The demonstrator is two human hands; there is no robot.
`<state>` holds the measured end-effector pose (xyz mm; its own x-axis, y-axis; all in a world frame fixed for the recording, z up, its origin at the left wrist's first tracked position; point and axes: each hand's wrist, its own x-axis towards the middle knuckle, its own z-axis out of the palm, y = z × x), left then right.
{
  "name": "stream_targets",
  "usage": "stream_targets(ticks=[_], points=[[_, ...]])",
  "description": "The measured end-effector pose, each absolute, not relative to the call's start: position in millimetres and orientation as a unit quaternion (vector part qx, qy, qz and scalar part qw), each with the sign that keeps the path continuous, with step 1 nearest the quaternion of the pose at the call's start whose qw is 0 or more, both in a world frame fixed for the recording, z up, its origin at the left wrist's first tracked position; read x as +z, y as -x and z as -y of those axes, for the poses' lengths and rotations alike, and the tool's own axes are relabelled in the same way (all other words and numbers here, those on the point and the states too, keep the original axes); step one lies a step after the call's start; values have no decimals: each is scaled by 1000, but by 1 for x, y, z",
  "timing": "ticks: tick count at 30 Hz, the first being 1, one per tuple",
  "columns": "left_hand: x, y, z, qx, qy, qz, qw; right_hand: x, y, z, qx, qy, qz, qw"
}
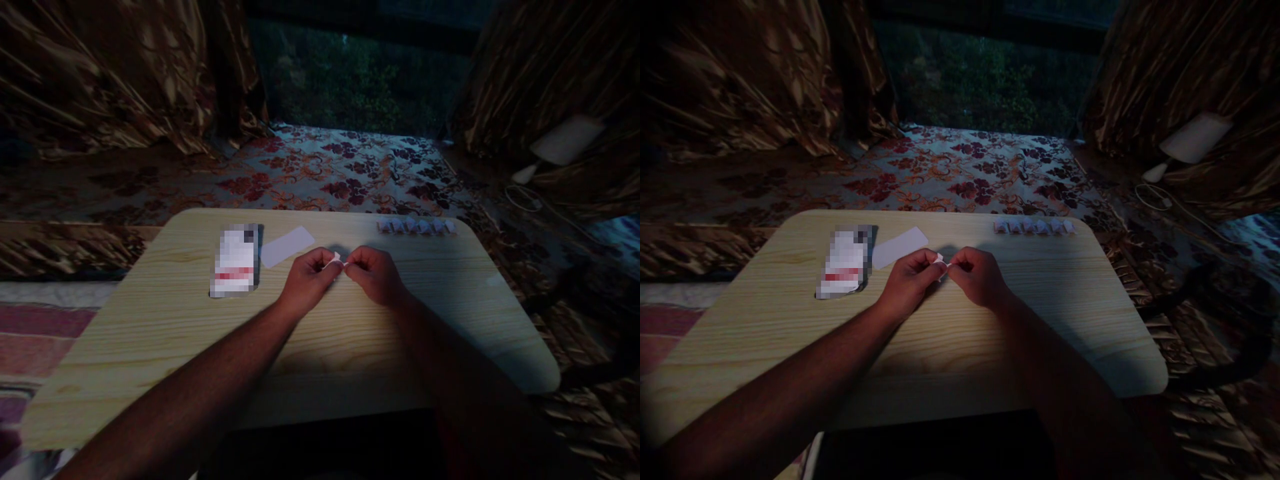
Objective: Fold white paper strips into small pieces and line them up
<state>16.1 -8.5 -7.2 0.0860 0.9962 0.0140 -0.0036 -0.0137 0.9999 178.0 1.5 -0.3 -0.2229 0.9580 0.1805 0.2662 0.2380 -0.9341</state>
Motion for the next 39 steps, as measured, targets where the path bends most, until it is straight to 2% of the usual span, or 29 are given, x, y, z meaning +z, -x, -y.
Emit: stream_targets(ticks=[16,26,39], points=[[-10,-14,7,481,-494,-431,583,1,-179,0,423,444,678,406],[-7,-15,9,478,-506,-462,549,1,-179,-1,408,465,674,404],[-8,-14,8,482,-502,-452,558,1,-180,0,408,461,679,400]])
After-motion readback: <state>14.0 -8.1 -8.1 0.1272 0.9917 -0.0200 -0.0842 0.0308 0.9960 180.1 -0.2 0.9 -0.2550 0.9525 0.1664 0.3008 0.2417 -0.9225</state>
